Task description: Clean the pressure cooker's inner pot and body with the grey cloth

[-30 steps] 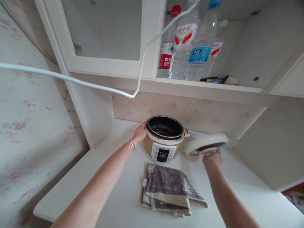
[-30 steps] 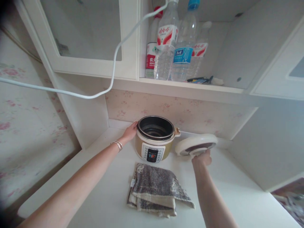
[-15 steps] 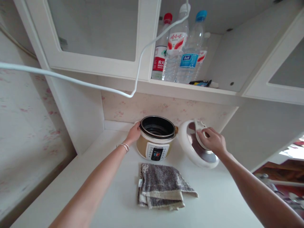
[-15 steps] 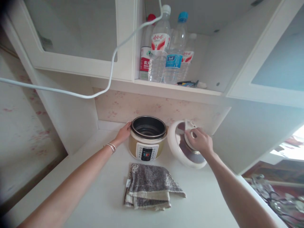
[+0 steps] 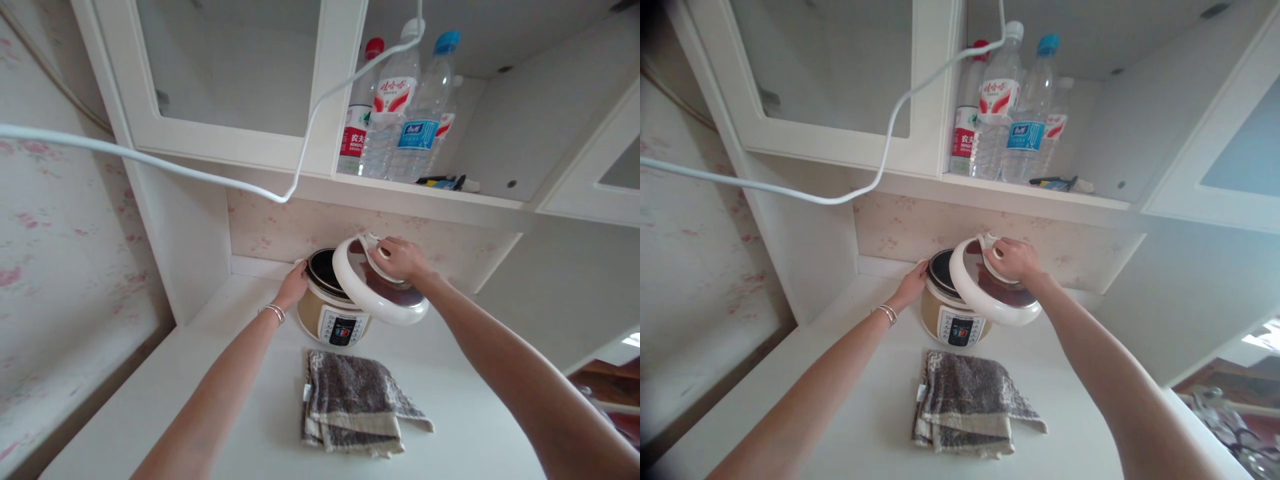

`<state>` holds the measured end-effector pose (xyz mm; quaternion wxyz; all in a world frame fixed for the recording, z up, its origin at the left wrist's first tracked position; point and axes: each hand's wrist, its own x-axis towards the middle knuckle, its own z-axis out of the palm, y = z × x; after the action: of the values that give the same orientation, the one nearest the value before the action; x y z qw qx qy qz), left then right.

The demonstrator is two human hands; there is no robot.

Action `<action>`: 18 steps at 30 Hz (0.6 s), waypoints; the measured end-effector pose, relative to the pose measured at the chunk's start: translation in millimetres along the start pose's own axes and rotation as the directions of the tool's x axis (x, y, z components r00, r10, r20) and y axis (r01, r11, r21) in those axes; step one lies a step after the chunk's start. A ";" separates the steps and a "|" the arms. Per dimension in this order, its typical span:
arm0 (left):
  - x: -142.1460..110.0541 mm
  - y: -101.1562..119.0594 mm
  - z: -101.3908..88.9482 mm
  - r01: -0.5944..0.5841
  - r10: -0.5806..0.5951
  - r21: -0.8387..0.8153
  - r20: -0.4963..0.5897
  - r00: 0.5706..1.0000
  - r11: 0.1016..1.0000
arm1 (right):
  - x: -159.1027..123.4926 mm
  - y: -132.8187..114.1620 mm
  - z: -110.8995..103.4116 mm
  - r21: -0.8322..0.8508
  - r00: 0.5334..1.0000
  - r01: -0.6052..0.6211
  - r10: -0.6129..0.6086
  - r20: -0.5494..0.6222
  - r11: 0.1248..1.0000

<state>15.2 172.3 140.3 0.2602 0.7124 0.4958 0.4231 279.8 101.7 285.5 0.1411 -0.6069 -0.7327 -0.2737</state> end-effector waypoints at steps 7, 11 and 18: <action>6.2 3.3 -9.6 0.070 -0.068 -0.051 0.037 0.997 0.996 | 46.6 -37.7 21.5 0.009 0.988 0.059 -0.059 0.140 0.998; 14.2 3.9 -13.4 0.247 -0.251 -0.069 -0.043 0.967 0.966 | 61.2 -54.1 33.2 0.034 0.976 0.049 -0.055 0.213 0.998; 32.6 2.5 -17.0 0.240 -0.222 0.115 -0.154 0.963 0.964 | 79.4 -66.8 44.5 0.063 0.950 0.033 -0.051 0.307 0.997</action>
<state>6.7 200.8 162.1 0.2245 0.6340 0.6196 0.4046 203.1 184.1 276.8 0.0366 -0.6223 -0.7659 -0.1573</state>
